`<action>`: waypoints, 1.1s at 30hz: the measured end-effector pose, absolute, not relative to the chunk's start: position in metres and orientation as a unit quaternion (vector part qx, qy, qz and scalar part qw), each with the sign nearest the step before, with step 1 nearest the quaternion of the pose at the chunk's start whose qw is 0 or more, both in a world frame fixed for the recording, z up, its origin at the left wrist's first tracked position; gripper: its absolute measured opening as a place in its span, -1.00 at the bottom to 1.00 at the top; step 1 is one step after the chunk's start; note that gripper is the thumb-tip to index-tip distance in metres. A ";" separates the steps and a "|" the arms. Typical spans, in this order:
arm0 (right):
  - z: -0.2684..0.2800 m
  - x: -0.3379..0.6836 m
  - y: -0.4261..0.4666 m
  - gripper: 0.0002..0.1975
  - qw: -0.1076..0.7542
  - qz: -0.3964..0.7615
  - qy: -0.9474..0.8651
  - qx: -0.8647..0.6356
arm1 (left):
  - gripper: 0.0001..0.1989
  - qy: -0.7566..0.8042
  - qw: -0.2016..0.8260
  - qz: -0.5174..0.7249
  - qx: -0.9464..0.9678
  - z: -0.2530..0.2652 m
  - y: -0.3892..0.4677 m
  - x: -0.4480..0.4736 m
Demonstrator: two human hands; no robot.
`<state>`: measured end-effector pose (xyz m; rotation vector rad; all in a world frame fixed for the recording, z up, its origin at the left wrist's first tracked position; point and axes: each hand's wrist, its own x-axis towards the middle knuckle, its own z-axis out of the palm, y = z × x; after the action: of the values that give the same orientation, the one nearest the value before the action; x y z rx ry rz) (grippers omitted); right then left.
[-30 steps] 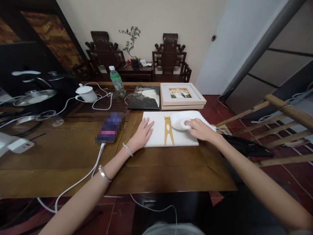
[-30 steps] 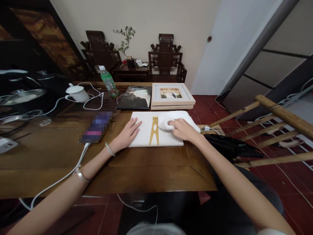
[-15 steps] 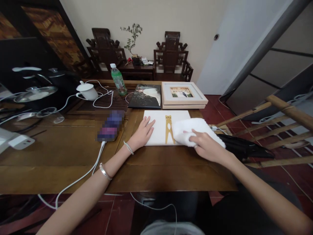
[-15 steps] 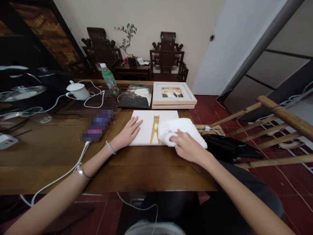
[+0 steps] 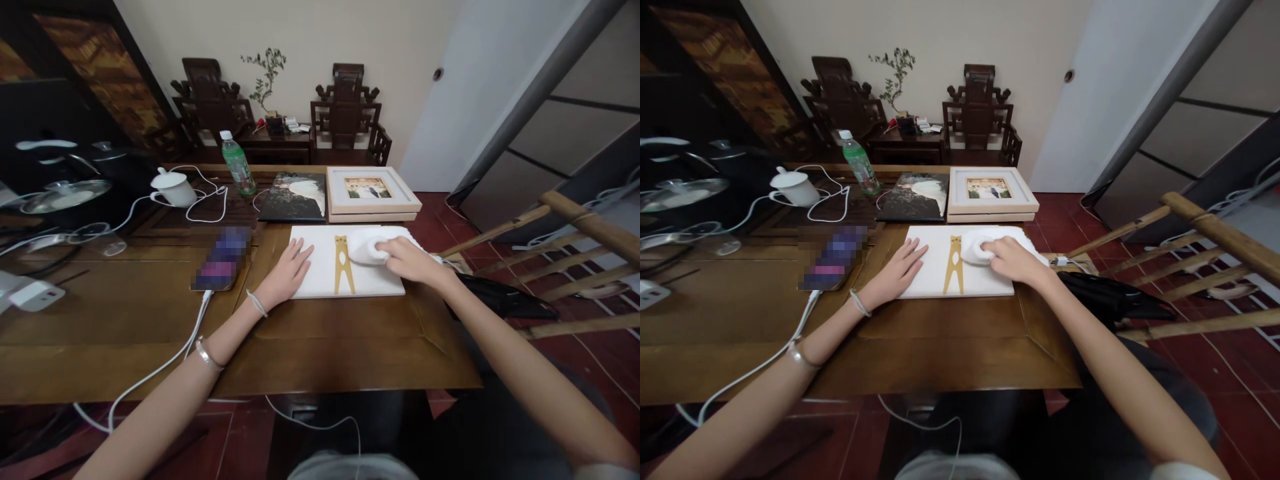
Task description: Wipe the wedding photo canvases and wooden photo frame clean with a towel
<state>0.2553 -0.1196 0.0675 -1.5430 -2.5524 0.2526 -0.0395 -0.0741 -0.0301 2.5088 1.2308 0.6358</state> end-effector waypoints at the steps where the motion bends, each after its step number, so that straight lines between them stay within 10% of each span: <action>1: 0.067 0.256 -0.107 -0.82 0.081 0.086 -0.847 -0.518 | -0.51 0.425 0.138 0.218 0.868 -0.030 -0.074 -0.040; 21: 0.084 0.263 -0.201 -0.79 0.014 0.164 -0.856 -0.489 | -0.48 0.426 0.143 0.213 0.867 -0.028 -0.074 -0.041; 33: 0.065 0.240 -0.096 -0.79 0.167 0.124 -0.809 -0.550 | -0.49 0.419 0.139 0.229 0.868 -0.034 -0.072 -0.042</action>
<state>0.2397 -0.0960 0.0649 -1.5643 -2.3033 0.3538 -0.0417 -0.0722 -0.0336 2.5087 1.2119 0.6615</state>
